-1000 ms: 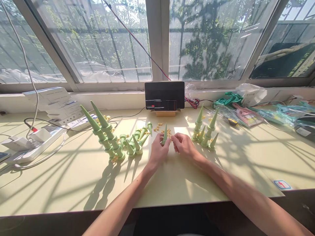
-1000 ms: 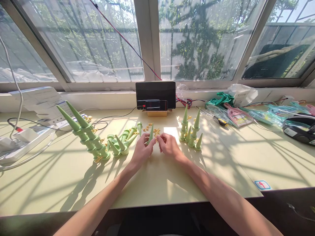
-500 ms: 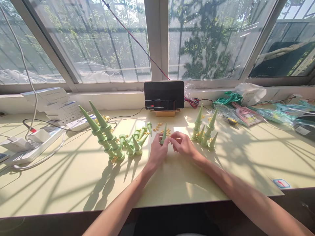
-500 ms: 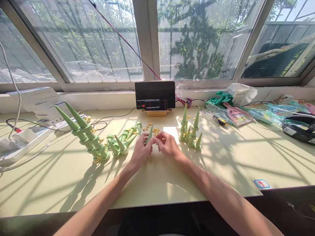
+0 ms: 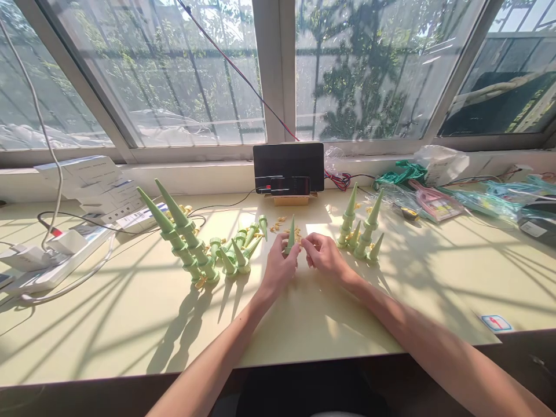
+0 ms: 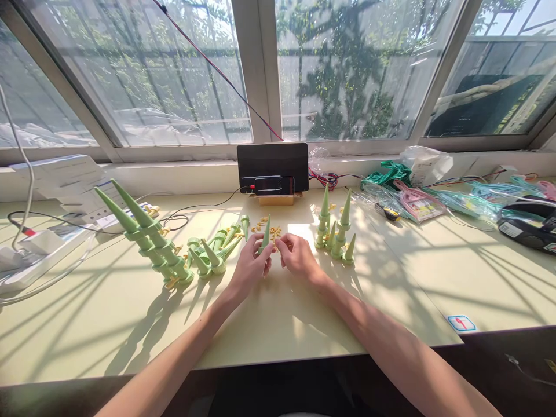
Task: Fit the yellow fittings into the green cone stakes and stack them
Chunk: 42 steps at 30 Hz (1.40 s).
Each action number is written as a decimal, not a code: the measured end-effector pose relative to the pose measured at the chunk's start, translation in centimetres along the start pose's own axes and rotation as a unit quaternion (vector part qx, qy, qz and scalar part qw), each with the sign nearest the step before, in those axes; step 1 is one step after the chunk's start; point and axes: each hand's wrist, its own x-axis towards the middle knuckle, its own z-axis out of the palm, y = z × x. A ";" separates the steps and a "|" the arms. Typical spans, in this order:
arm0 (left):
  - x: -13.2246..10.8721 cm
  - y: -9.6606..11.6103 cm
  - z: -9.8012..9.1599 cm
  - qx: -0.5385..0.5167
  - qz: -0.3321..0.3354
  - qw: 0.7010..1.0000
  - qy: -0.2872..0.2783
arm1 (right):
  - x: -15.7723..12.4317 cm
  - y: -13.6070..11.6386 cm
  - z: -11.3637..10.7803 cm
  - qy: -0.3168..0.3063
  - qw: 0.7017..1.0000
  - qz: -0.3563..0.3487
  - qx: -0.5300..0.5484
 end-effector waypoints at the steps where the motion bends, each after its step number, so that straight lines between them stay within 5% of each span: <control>1: 0.0 0.0 0.0 -0.001 0.000 1.000 -0.001 | 0.0 0.0 0.0 -0.001 1.000 0.001 -0.005; 42: 0.0 -0.1 0.1 0.004 0.008 1.000 0.000 | -0.2 -0.5 0.1 -0.024 0.998 -0.002 -0.050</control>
